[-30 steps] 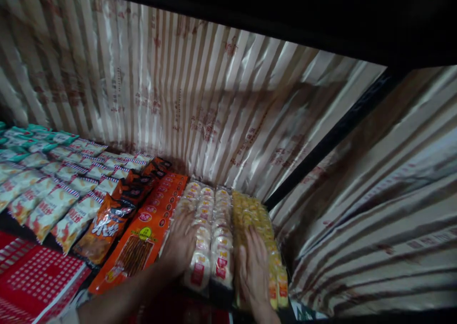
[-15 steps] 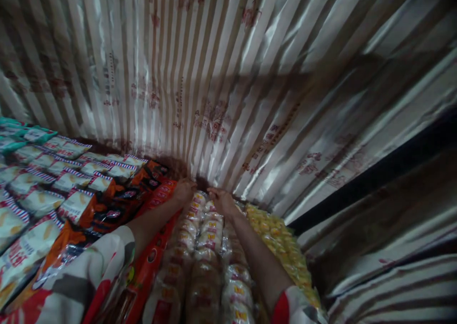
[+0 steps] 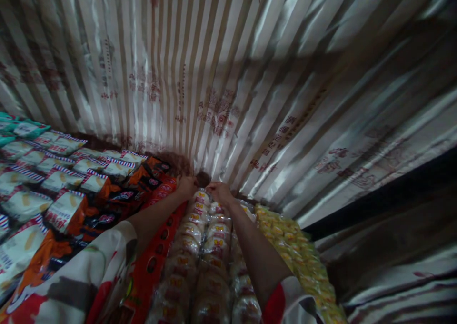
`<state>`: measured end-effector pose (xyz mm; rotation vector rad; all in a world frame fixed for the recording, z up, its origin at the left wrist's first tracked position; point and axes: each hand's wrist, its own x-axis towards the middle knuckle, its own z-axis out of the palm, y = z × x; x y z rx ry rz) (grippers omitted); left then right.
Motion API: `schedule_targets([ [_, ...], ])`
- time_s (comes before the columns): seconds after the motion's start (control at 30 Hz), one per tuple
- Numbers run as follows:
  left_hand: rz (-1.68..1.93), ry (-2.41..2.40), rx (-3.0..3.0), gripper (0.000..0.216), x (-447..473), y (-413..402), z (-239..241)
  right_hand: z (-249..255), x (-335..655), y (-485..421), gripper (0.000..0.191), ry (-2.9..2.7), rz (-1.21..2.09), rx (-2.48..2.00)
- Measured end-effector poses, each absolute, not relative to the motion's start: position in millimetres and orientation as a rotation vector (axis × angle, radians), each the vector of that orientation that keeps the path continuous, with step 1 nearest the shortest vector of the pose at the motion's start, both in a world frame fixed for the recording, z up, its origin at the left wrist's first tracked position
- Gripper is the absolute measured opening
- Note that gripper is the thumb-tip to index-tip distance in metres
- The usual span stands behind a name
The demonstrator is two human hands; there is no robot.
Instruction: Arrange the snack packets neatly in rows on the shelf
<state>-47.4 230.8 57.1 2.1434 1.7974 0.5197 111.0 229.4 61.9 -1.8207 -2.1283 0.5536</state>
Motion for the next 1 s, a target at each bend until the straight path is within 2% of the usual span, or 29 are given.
schedule_targets([
  [0.43,0.585,1.644,2.412,0.022,-61,217,63,63,119,215,0.019,-2.088,0.475,-1.666],
  [0.7,0.443,1.435,2.704,0.014,-64,204,73,73,126,194,0.015,-2.354,0.207,-1.413],
  [1.0,0.272,1.45,2.776,0.019,-63,201,74,59,127,192,0.015,-2.387,0.206,-1.51],
])
